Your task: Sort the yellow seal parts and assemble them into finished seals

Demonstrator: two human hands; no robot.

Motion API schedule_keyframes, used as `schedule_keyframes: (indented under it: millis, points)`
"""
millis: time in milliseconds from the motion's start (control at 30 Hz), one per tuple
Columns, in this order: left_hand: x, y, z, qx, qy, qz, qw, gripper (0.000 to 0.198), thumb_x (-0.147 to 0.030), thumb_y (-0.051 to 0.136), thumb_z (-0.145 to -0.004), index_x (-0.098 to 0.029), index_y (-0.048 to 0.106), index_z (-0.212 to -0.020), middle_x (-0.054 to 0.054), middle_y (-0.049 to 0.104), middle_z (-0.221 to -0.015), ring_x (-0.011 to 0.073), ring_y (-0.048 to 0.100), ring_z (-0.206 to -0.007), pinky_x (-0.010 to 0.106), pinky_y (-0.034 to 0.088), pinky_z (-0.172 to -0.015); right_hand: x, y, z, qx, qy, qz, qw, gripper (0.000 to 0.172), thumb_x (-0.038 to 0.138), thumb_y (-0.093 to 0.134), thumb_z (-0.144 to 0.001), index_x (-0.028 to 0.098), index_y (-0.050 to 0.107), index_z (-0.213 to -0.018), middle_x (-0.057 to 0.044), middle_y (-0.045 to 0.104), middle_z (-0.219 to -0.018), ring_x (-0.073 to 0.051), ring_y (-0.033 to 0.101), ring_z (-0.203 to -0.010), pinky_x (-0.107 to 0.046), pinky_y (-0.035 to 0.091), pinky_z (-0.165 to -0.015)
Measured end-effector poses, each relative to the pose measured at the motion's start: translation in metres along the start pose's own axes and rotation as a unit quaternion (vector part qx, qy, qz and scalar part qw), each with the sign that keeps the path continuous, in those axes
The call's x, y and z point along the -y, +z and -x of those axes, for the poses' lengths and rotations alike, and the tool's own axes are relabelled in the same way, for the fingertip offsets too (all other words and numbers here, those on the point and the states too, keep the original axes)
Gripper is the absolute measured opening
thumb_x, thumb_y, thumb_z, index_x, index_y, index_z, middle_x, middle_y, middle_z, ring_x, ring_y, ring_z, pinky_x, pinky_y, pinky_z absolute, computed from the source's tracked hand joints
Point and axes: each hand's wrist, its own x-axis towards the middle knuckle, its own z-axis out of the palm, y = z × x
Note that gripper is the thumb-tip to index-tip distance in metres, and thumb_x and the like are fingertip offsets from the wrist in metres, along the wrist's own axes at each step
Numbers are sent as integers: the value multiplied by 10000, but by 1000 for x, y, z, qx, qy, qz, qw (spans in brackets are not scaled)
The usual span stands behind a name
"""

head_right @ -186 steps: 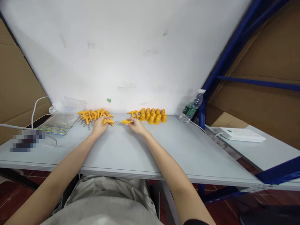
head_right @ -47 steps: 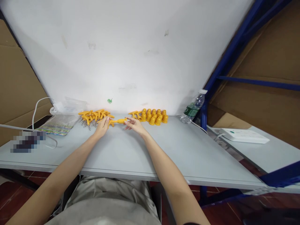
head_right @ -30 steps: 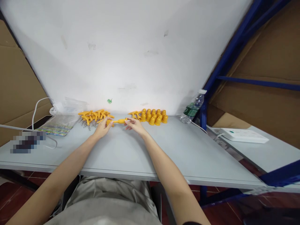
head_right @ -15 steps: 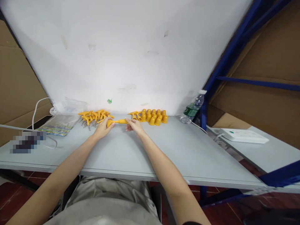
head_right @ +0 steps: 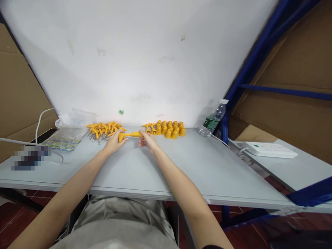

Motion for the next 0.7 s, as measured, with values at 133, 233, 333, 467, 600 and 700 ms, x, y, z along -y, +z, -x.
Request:
schedule_keyframes:
  millis: [133, 233, 333, 467, 600, 700]
  points:
    - [0, 0, 0, 3, 1, -4, 1000, 318, -399, 572, -873, -236, 514, -1141, 51, 644, -1160, 210, 628, -1000, 361, 490, -884, 0, 1, -2, 21, 44, -33, 998, 376, 563, 595, -859, 212, 518, -750, 26, 562, -497, -112, 511, -417, -235, 474, -475]
    - [-1, -1, 0, 6, -1, -8, 1000, 308, -381, 567, -877, -231, 522, -1143, 56, 639, -1176, 219, 623, -1029, 370, 494, -898, -1, 1, -3, 44, 90, -52, 994, 397, 562, 530, -894, 208, 518, -714, 25, 549, -492, -117, 522, -402, -245, 479, -478]
    - [-1, -1, -1, -2, -15, -20, 1000, 291, -315, 548, -880, -232, 533, -1158, 70, 634, -1186, 234, 608, -1077, 387, 495, -916, -4, 4, -3, 68, 112, -67, 989, 381, 538, 507, -914, 203, 541, -734, 6, 604, -555, -131, 577, -446, -272, 526, -553]
    - [0, 2, -3, -33, -37, -66, 997, 400, -245, 560, -845, -197, 525, -1240, 144, 560, -1321, 303, 521, -1238, 474, 433, -1015, -10, 15, -7, 85, 94, -86, 988, 219, 391, 532, -929, 193, 589, -855, -46, 713, -781, -145, 663, -583, -306, 568, -689]
    - [1, 3, -3, -58, -73, -117, 989, 555, -254, 594, -811, -172, 470, -1346, 195, 337, -1539, 379, 351, -1393, 555, 333, -1085, -13, 29, -24, 12, -18, -31, 999, 147, 337, 613, -878, 205, 550, -888, -51, 709, -850, -161, 692, -668, -320, 568, -741]
    - [1, 4, -3, -60, -65, -119, 989, 576, -260, 576, -819, -176, 450, -1375, 183, 321, -1556, 363, 323, -1417, 553, 296, -1113, -9, 31, -43, -68, -169, 108, 977, 238, 383, 649, -833, 209, 528, -942, -55, 694, -945, -173, 683, -728, -351, 549, -794]
